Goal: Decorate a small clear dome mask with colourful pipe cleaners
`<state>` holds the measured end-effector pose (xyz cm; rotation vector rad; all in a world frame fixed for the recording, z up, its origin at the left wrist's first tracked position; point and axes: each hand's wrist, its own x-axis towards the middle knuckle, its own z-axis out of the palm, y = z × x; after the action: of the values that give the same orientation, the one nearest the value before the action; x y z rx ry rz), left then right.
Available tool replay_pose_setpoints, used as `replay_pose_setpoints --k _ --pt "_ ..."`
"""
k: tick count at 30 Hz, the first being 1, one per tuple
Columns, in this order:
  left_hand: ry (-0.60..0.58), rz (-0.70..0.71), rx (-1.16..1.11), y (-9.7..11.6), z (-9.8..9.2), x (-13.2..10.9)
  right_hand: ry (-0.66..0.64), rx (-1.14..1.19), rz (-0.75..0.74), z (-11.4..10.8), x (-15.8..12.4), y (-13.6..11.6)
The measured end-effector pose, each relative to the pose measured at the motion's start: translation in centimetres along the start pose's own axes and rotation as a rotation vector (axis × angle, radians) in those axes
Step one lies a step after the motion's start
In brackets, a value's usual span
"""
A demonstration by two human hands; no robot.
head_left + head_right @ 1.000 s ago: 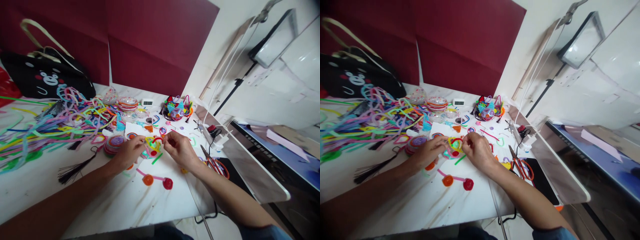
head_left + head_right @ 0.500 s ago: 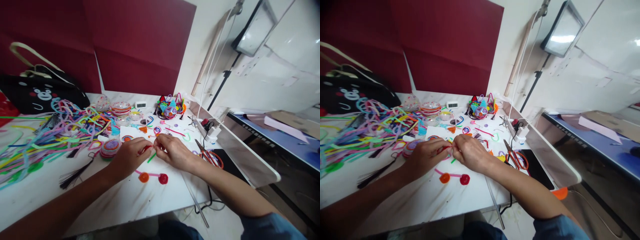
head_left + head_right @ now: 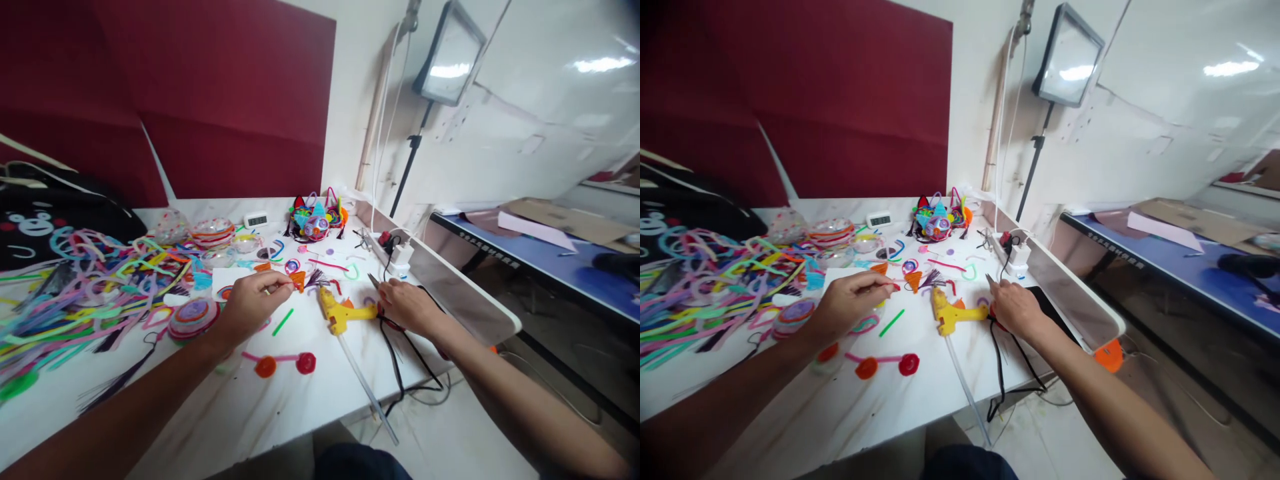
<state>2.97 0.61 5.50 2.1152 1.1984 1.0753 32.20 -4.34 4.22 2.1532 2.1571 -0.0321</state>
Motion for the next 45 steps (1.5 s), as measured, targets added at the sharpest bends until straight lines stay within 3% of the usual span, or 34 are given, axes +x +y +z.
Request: replay_pose_setpoints --k 5,13,18,21,24,27,34,45 --pt "0.011 0.033 0.0 0.7 1.5 1.3 -0.034 -0.013 0.057 2.2 -0.7 2.5" --pt "-0.102 -0.115 -0.072 1.1 3.1 3.2 0.005 -0.035 0.109 2.1 0.0 2.4" --pt "-0.188 -0.117 -0.152 1.0 3.9 4.4 0.156 -0.028 0.128 1.8 -0.3 2.3" --pt "-0.189 -0.178 -0.249 1.3 4.6 5.1 0.357 0.288 0.13 1.1 -1.2 2.6" --pt "-0.172 -0.249 -0.363 2.2 5.3 5.8 0.497 0.878 0.048 0.3 -2.2 2.3" --pt "-0.123 -0.26 -0.445 3.6 5.9 6.4 0.396 1.216 -0.051 -0.4 -2.9 1.6" --pt "-0.093 -0.185 -0.503 5.3 7.1 6.6 0.085 1.218 -0.156 0.0 -3.2 0.4" --pt "-0.104 -0.121 -0.466 6.4 8.1 6.1 -0.068 1.427 -0.175 -0.7 -2.1 -0.9"
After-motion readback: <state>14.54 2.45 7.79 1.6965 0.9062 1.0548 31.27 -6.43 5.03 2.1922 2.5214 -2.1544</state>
